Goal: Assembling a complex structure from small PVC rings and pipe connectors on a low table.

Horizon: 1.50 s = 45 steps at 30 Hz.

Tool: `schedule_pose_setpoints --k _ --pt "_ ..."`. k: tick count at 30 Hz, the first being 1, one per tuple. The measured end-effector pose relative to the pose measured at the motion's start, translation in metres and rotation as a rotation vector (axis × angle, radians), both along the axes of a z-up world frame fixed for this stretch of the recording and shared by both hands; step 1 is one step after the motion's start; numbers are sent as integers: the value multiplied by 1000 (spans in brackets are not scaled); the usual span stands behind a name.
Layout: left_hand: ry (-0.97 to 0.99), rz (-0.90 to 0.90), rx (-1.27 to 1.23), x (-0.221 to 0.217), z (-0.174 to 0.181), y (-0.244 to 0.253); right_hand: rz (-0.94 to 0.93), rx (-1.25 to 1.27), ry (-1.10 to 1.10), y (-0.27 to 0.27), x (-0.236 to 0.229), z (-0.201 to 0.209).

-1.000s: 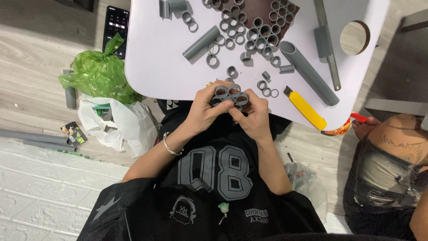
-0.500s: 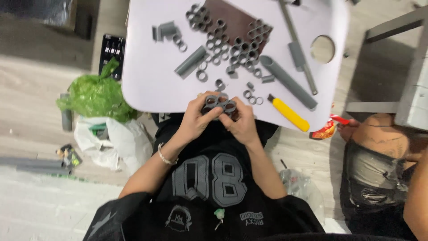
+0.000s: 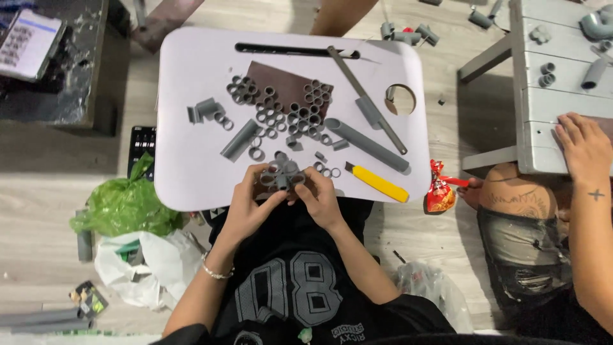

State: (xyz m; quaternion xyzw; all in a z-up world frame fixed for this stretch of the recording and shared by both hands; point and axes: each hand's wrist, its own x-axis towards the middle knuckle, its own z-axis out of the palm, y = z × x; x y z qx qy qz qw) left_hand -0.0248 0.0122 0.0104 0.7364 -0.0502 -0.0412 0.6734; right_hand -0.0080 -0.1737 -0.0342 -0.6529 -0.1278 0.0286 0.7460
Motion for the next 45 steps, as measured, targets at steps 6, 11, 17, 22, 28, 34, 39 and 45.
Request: schedule_pose_setpoints --k 6,11,17,22,28,34,39,45 --pt "-56 -106 89 7 3 6 25 -231 -113 -5 7 7" --pt "-38 -106 29 16 -6 7 86 -265 -192 2 21 32" --pt "-82 -83 -5 18 -23 8 109 -241 -92 3 27 31" --pt "-93 -70 -40 18 -33 13 114 -211 -84 11 29 21" --pt "-158 -54 -35 16 -28 10 66 -197 -103 12 26 9" --pt "-179 -40 -10 20 -18 9 58 -200 -84 13 29 16" --pt "-65 -42 -21 20 -22 7 38 -267 -90 10 24 22" --pt "6 -90 54 22 -35 15 39 -251 -102 8 24 33"
